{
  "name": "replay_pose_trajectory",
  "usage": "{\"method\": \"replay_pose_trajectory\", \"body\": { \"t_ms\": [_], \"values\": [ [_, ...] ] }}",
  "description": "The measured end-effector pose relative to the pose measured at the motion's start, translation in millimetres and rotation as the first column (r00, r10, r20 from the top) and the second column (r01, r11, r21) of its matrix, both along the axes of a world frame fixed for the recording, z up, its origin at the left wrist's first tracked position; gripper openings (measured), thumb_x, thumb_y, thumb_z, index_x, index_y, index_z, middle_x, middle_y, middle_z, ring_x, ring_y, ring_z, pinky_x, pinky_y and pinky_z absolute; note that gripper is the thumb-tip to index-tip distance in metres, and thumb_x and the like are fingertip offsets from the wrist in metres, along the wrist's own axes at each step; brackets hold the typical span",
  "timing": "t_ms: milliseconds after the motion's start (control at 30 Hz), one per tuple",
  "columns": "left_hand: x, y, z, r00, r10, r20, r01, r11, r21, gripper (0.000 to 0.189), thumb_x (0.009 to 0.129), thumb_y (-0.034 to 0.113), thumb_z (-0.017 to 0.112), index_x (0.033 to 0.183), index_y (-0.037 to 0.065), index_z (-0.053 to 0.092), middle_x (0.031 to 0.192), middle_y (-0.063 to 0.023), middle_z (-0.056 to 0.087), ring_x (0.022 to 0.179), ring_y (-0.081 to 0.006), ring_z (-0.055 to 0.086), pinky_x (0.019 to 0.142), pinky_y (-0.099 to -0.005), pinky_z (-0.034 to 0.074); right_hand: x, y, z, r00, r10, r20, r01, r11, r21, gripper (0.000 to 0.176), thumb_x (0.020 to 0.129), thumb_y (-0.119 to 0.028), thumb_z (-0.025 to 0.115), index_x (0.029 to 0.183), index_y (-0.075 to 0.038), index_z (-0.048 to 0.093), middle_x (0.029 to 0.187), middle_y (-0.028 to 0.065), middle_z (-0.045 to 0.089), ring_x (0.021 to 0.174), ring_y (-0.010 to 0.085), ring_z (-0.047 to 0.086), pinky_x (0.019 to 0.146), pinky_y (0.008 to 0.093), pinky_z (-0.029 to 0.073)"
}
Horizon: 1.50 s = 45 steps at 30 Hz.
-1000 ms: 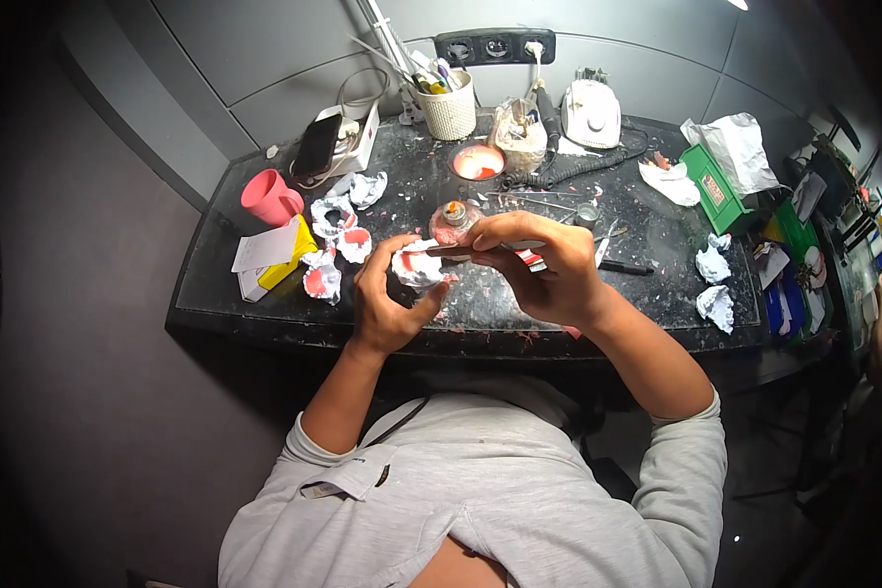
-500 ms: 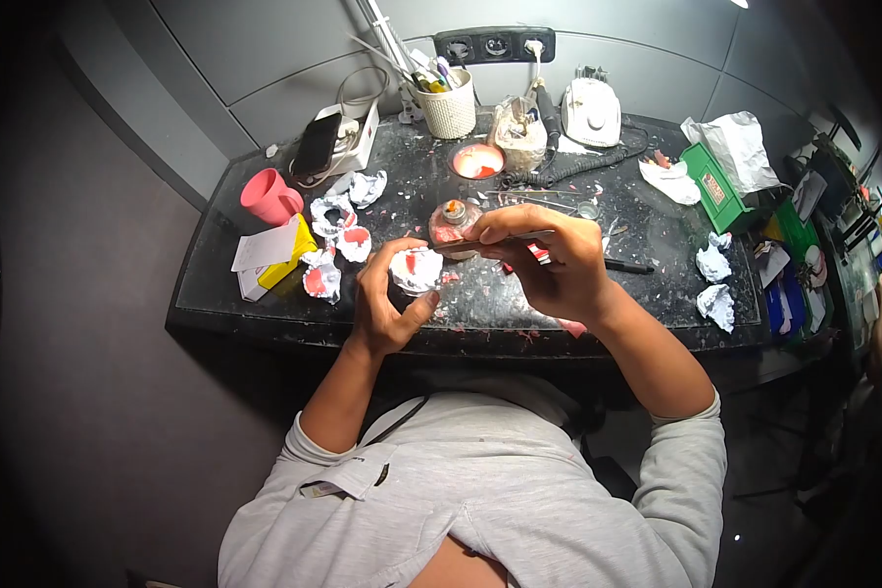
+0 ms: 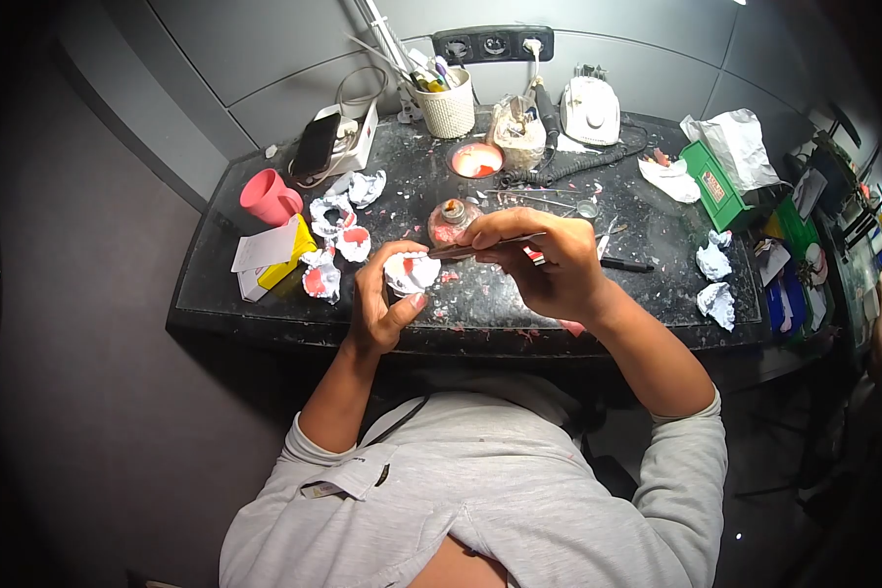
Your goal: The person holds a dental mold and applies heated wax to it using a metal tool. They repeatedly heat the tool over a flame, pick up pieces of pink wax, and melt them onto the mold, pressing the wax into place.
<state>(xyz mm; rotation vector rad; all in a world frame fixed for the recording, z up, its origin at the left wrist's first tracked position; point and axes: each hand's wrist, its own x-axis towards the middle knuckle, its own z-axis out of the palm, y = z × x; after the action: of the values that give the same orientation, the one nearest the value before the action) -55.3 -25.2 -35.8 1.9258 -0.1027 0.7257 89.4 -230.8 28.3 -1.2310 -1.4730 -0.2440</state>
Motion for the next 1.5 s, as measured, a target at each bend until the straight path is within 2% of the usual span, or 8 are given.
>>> {"method": "replay_pose_trajectory", "body": {
  "t_ms": [100,200,333,500,567,767,1400,1500],
  "values": [
    [-2.0,-0.8,3.8,0.999,-0.04,-0.008,0.039,0.999,-0.03,0.059,0.073,0.034,0.07,0.118,-0.002,0.06,0.097,-0.0134,0.068,0.091,-0.0239,0.062,0.087,-0.0363,0.047,3.5,-1.9,5.0,1.0,0.001,0.016,-0.001,0.999,0.032,0.022,0.081,0.019,0.066,0.098,0.005,0.065,0.099,0.0158,0.073,0.095,0.0241,0.074,0.082,0.0331,0.061],
    [-2.5,-6.8,5.1,0.995,-0.089,0.033,0.094,0.977,-0.192,0.067,0.074,0.033,0.07,0.127,-0.003,0.052,0.101,-0.0135,0.066,0.094,-0.0205,0.061,0.087,-0.0338,0.048,11.5,-2.3,2.3,0.961,0.089,-0.262,-0.049,0.987,0.154,0.02,0.086,0.017,0.063,0.102,0.005,0.061,0.099,0.0176,0.072,0.095,0.0222,0.072,0.085,0.033,0.06],
    [-2.2,-6.4,3.4,0.996,-0.071,0.057,0.079,0.986,-0.148,0.073,0.073,0.029,0.07,0.132,-0.004,0.044,0.105,-0.0123,0.061,0.099,-0.018,0.059,0.091,-0.0309,0.047,18.4,-5.0,3.8,0.905,-0.122,-0.408,0.18,0.978,0.107,0.013,0.094,0.008,0.064,0.106,0.007,0.061,0.097,0.0139,0.072,0.091,0.0158,0.071,0.08,0.027,0.06],
    [0.1,-14.6,5.1,1.0,-0.024,-0.002,0.024,0.988,-0.154,0.068,0.072,0.022,0.078,0.127,-0.003,0.047,0.108,-0.0128,0.06,0.099,-0.0182,0.061,0.091,-0.0309,0.048,13.7,-6.7,1.6,0.918,-0.102,-0.383,0.148,0.984,0.094,0.013,0.093,0.004,0.068,0.104,0.008,0.063,0.094,0.0132,0.073,0.087,0.0148,0.072,0.077,0.0257,0.059],
    [3.5,-11.8,-1.6,0.993,0.102,0.051,-0.106,0.991,0.08,0.069,0.071,0.02,0.088,0.124,-0.003,0.05,0.111,-0.0145,0.062,0.099,-0.0205,0.064,0.088,-0.0323,0.052,8.1,-4.6,-1.1,0.939,-0.087,-0.332,0.127,0.987,0.102,0.013,0.09,0.003,0.072,0.101,0.008,0.065,0.092,0.0129,0.073,0.084,0.0141,0.072,0.075,0.0253,0.059],
    [7.0,-16.2,-5.7,0.957,0.239,0.166,-0.277,0.923,0.268,0.074,0.065,0.036,0.094,0.117,0.001,0.056,0.104,-0.0147,0.063,0.086,-0.0269,0.063,0.077,-0.0376,0.053,-0.3,0.9,-3.0,0.987,-0.031,-0.156,0.053,0.989,0.14,0.014,0.088,0.003,0.075,0.099,0.006,0.066,0.088,0.0113,0.073,0.07,0.0092,0.068,0.06,0.022,0.055],
    [7.5,-16.1,-5.3,0.942,0.288,0.17,-0.328,0.898,0.292,0.074,0.067,0.033,0.095,0.118,-0.001,0.054,0.099,-0.0143,0.067,0.09,-0.0214,0.069,0.078,-0.0328,0.056,-11.5,1.9,-3.9,0.987,-0.145,-0.063,0.15,0.986,0.071,0.015,0.086,0.006,0.074,0.097,0.008,0.063,0.09,0.0147,0.072,0.077,0.0156,0.072,0.068,0.0267,0.06],
    [9.4,-16.7,-6.5,0.942,0.29,0.171,-0.325,0.915,0.239,0.072,0.068,0.039,0.094,0.114,-0.001,0.055,0.097,-0.0165,0.063,0.085,-0.0281,0.066,0.075,-0.0373,0.055,-11.5,3.7,-6.2,0.988,-0.136,-0.073,0.141,0.988,0.067,0.015,0.086,0.005,0.074,0.097,0.008,0.063,0.09,0.0148,0.073,0.077,0.016,0.073,0.067,0.0272,0.059]
  ]
}}
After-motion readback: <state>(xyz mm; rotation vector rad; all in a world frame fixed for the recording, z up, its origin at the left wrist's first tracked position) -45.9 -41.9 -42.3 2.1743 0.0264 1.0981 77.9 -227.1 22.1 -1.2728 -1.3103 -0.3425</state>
